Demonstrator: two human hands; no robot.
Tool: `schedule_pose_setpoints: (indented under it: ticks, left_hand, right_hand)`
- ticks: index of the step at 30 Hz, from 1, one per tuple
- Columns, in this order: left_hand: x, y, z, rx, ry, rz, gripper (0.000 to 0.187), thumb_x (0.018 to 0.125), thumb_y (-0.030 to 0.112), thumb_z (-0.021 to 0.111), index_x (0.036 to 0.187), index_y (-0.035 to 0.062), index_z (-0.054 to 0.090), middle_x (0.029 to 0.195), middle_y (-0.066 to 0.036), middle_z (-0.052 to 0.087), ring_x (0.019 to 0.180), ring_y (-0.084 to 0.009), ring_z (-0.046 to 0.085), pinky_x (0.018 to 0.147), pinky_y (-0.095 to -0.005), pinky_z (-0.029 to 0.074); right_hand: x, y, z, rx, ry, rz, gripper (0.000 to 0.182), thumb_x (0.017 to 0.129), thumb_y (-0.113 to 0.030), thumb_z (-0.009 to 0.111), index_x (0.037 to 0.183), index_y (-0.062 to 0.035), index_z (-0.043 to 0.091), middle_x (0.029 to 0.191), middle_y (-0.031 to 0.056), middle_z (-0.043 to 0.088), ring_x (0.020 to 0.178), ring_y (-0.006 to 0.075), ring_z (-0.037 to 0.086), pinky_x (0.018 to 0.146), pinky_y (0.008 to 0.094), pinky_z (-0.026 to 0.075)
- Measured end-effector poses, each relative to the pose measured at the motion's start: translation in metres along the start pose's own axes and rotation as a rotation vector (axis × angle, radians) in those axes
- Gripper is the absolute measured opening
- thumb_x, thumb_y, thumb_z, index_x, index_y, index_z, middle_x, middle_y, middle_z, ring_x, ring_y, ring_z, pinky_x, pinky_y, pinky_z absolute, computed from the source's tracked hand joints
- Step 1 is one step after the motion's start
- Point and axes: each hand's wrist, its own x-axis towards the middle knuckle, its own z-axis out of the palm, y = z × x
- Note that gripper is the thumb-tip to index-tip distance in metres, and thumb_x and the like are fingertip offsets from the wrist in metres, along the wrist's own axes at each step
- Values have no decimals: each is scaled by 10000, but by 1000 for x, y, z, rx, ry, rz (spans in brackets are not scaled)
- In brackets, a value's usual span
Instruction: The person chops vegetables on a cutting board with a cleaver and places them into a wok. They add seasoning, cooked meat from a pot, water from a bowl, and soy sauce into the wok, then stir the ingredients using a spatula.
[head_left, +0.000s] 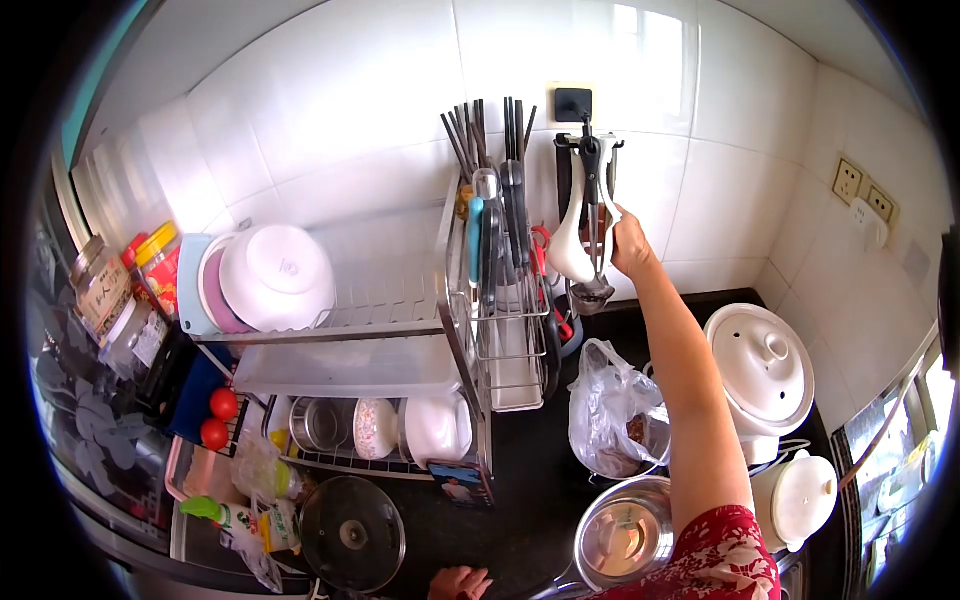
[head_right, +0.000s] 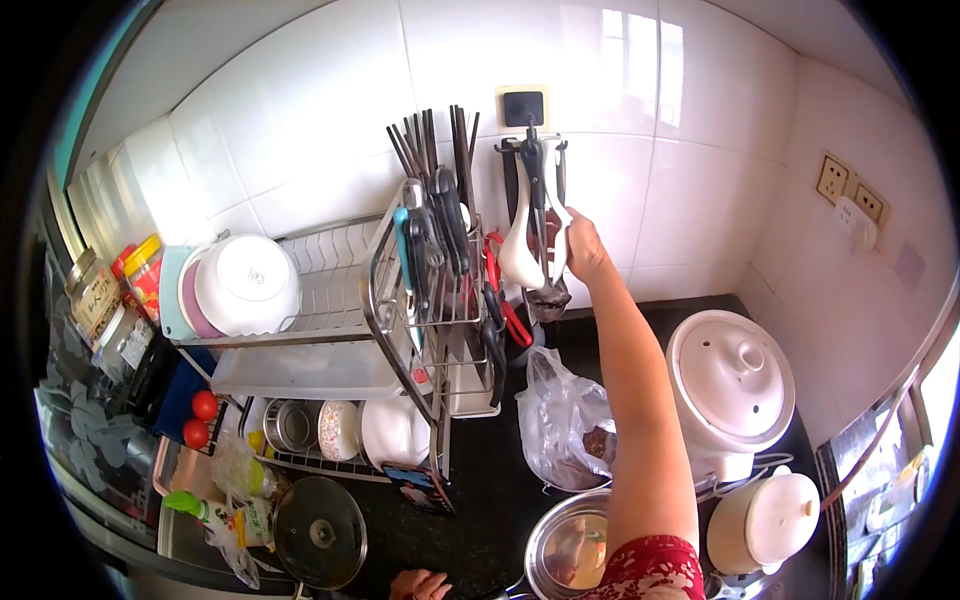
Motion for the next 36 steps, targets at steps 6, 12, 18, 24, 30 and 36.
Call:
schedule_pose_setpoints:
  ticks: [6, 12, 18, 24, 30, 36]
  left_hand:
    - [-35, -202, 148, 921, 516, 349, 372, 961, 162, 280, 609, 143, 401, 657, -27, 406, 641, -223, 400, 743, -397, 332]
    - [4, -75, 61, 712, -579, -323, 278, 926, 176, 394, 659, 137, 466, 723, -29, 478, 681, -225, 416, 745, -389, 332]
    - [42, -145, 78, 308, -1255, -620, 135, 812, 90, 594, 701, 125, 524, 863, -54, 508, 907, -251, 427, 821, -410, 310]
    - [-15, -146, 124, 2261, -1350, 445, 181, 687, 174, 700, 825, 124, 594, 721, -33, 501, 656, -228, 519, 582, -368, 411]
    - [-17, -130, 123, 3111, -1119, 974, 321, 635, 228, 752, 907, 133, 608, 690, -33, 473, 568, -235, 520, 499, -360, 406]
    - [-25, -140, 139, 2914, -1182, 930, 252, 762, 182, 658, 968, 74, 562, 756, -62, 511, 694, -236, 537, 606, -346, 416]
  right_hand:
    - [10, 1, -22, -273, 17, -147, 196, 812, -126, 518, 863, 30, 625, 703, 86, 592, 625, 171, 559, 580, 282, 451]
    - [-7, -9, -25, -495, 242, -411, 206, 750, -143, 632, 740, 62, 607, 625, 85, 572, 542, 142, 511, 519, 282, 415]
    - [-15, -24, -36, -467, 510, -505, 245, 744, -169, 662, 704, 62, 590, 602, 69, 557, 528, 123, 511, 497, 274, 409]
    - [-52, -81, -38, -514, 681, -669, 246, 753, -167, 677, 691, 45, 568, 587, 74, 561, 505, 123, 519, 473, 273, 421]
    - [-131, -165, -21, -525, 681, -858, 211, 755, -99, 680, 800, 61, 551, 674, 96, 585, 548, 138, 563, 488, 263, 467]
    - [-245, -208, -13, -807, 608, -798, 217, 832, -217, 650, 897, -10, 658, 781, 81, 637, 694, 144, 607, 683, 266, 501]
